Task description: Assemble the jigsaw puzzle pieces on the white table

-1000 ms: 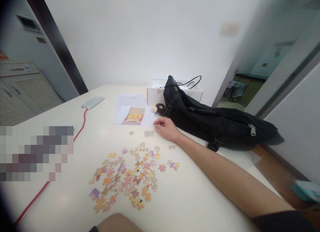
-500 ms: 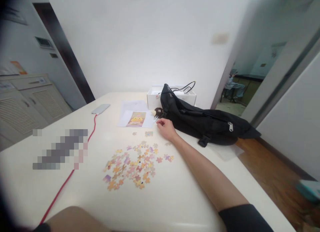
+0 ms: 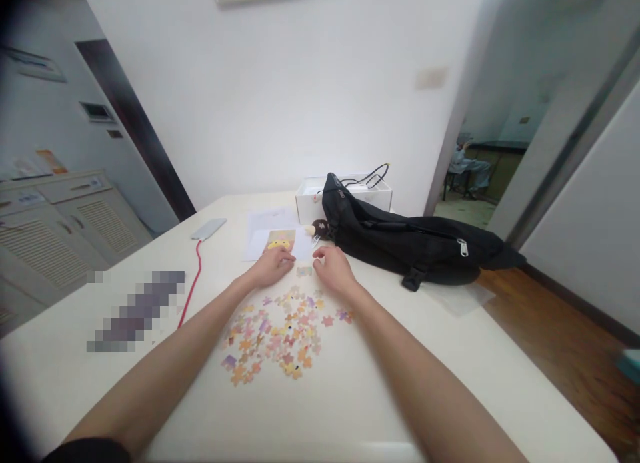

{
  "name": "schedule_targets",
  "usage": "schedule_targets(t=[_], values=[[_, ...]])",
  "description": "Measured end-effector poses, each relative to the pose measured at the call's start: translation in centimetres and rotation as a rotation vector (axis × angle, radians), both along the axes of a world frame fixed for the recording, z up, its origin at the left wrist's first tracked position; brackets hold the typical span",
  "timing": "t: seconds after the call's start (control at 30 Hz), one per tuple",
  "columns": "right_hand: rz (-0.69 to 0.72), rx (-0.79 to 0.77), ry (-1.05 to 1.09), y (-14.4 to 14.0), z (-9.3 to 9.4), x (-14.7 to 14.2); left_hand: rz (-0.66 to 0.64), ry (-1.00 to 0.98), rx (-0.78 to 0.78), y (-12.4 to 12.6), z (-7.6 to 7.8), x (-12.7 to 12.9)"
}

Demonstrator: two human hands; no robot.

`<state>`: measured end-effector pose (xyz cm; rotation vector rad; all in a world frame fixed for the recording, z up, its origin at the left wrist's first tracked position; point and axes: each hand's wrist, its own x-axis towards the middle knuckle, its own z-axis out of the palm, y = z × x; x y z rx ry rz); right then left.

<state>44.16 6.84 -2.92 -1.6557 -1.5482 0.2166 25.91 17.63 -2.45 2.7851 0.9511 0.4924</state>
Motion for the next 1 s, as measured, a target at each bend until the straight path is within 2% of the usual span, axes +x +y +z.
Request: schedule_targets(t=[0.1,0.2,0.33,0.43,1.0], values=[[0.021,-0.036,-0.202,0.2,-0.1,-0.5,-0.066,-0.054,-0.004,0.2,-1.1,0.6],[0.075,-0.088,-0.281,1.0,-0.9,-0.6,-0.085,-0.123,0.005,-0.4,-1.2,1.0],[0.094,-0.117,-0.230,1.8,-1.6,0.0,-0.085,-0.121,0.088,-1.3,-1.3,0.8],[0.139,-0.136,-0.175,1.9,-1.5,0.6,-0.101,-0.104,0.094,-1.6,-1.8,0.2],[0.188,-0.135,-0.211,1.7,-1.1,0.6,-0.113,-0.361,-0.096,-1.5,-3.0,0.1]])
